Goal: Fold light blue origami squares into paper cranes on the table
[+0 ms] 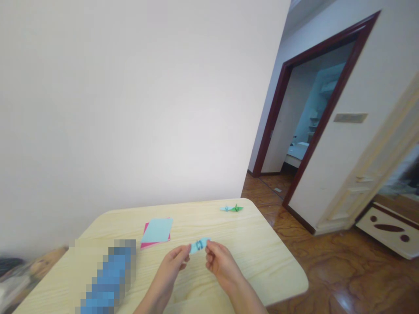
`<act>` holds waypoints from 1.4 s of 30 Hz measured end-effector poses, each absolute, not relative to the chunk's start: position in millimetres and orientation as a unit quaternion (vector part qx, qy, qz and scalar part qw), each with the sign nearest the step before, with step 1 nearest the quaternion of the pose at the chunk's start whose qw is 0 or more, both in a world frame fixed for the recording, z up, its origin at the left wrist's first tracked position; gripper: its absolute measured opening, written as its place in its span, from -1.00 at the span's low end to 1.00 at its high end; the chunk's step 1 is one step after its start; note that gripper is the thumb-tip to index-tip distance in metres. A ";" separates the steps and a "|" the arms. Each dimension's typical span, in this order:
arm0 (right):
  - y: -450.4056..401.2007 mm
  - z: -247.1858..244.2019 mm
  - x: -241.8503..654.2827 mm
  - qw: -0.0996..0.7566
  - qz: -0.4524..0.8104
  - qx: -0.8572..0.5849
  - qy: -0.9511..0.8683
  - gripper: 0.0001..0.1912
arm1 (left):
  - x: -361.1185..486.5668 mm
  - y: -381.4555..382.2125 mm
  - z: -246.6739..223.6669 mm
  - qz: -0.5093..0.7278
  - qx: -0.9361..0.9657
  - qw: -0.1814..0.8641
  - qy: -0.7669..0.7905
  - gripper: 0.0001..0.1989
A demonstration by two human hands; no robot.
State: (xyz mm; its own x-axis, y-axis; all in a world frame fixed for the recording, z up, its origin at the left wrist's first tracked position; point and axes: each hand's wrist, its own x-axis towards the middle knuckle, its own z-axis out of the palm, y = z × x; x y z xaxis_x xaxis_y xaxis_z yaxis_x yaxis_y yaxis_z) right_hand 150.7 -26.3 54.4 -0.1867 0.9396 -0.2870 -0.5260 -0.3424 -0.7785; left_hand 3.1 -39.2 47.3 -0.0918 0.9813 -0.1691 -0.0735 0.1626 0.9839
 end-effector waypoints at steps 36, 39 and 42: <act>17.5 43.9 248.2 0.455 0.053 -0.608 -0.648 -0.88 | 105.9 34.7 41.9 0.439 0.453 0.538 0.559 -0.49; 37.6 37.8 276.8 0.450 0.027 -0.650 -0.611 -0.85 | 113.2 43.1 35.8 0.461 0.500 0.484 0.550 -0.49; 65.2 31.1 304.1 0.454 0.012 -0.670 -0.588 -0.83 | 114.4 57.0 23.8 0.500 0.544 0.397 0.544 -0.57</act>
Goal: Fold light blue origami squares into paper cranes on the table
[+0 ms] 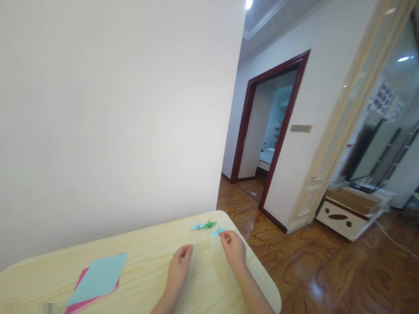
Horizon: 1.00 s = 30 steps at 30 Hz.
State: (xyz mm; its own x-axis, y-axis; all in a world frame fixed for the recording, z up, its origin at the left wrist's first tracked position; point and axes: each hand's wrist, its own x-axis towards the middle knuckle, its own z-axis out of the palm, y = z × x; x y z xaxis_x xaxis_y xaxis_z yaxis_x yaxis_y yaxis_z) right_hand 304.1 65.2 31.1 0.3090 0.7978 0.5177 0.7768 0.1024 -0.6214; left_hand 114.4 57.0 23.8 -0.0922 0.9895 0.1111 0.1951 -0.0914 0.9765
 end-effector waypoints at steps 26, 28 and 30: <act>167.4 -8.0 334.6 0.412 0.020 -0.721 -0.556 -0.82 | 110.5 98.2 -27.9 0.438 0.694 0.142 0.553 -0.70; 172.4 -5.9 334.2 0.401 0.019 -0.717 -0.569 -0.82 | 110.4 98.7 -28.4 0.434 0.698 0.138 0.553 -0.70; 176.6 -4.5 333.3 0.390 0.019 -0.713 -0.582 -0.82 | 110.4 99.3 -29.0 0.432 0.701 0.133 0.552 -0.71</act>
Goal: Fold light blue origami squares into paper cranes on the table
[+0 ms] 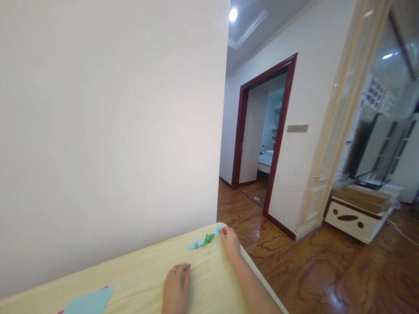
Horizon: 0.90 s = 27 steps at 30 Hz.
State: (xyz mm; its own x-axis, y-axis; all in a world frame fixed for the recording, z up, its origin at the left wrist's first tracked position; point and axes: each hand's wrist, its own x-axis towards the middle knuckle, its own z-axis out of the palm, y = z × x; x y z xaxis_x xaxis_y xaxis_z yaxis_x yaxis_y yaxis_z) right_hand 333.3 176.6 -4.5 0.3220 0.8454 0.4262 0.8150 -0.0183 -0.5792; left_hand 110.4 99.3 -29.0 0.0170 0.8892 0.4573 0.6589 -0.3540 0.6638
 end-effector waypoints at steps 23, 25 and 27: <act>154.2 -4.3 323.0 0.346 0.036 -0.710 -0.613 -0.85 | 112.8 93.5 -24.7 0.421 0.707 0.127 0.555 -0.74; 155.3 -4.5 324.2 0.351 0.044 -0.708 -0.612 -0.86 | 113.3 93.0 -23.9 0.420 0.706 0.125 0.555 -0.74; 155.3 -4.9 325.3 0.356 0.052 -0.706 -0.610 -0.87 | 113.7 92.6 -23.0 0.420 0.706 0.124 0.557 -0.74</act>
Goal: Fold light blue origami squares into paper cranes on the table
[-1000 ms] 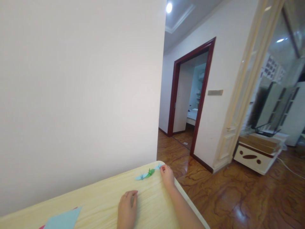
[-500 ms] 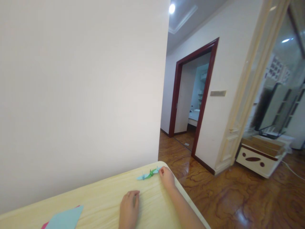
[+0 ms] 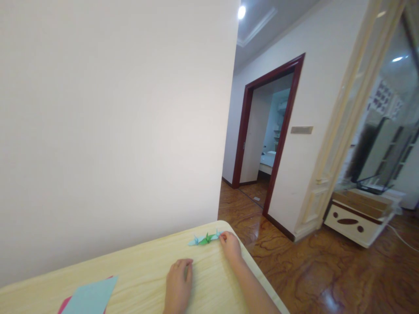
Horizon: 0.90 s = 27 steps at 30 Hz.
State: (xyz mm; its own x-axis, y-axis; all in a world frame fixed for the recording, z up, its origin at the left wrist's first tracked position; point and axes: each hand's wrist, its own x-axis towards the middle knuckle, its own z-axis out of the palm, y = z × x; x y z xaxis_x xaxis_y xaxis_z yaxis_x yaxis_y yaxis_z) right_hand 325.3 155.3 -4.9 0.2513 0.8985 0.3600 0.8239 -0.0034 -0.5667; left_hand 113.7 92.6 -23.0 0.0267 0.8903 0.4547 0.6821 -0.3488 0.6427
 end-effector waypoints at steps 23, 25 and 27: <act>85.6 7.3 216.9 0.356 0.210 -0.520 -0.748 -0.82 | -12.2 30.7 -0.6 0.265 0.634 0.014 0.727 -0.52; 81.7 5.6 195.4 0.342 0.223 -0.496 -0.766 -0.82 | -32.9 21.2 -3.2 0.234 0.615 0.009 0.753 -0.55; 77.4 3.6 177.5 0.328 0.236 -0.476 -0.781 -0.82 | -45.4 14.8 -6.4 0.209 0.615 0.016 0.760 -0.63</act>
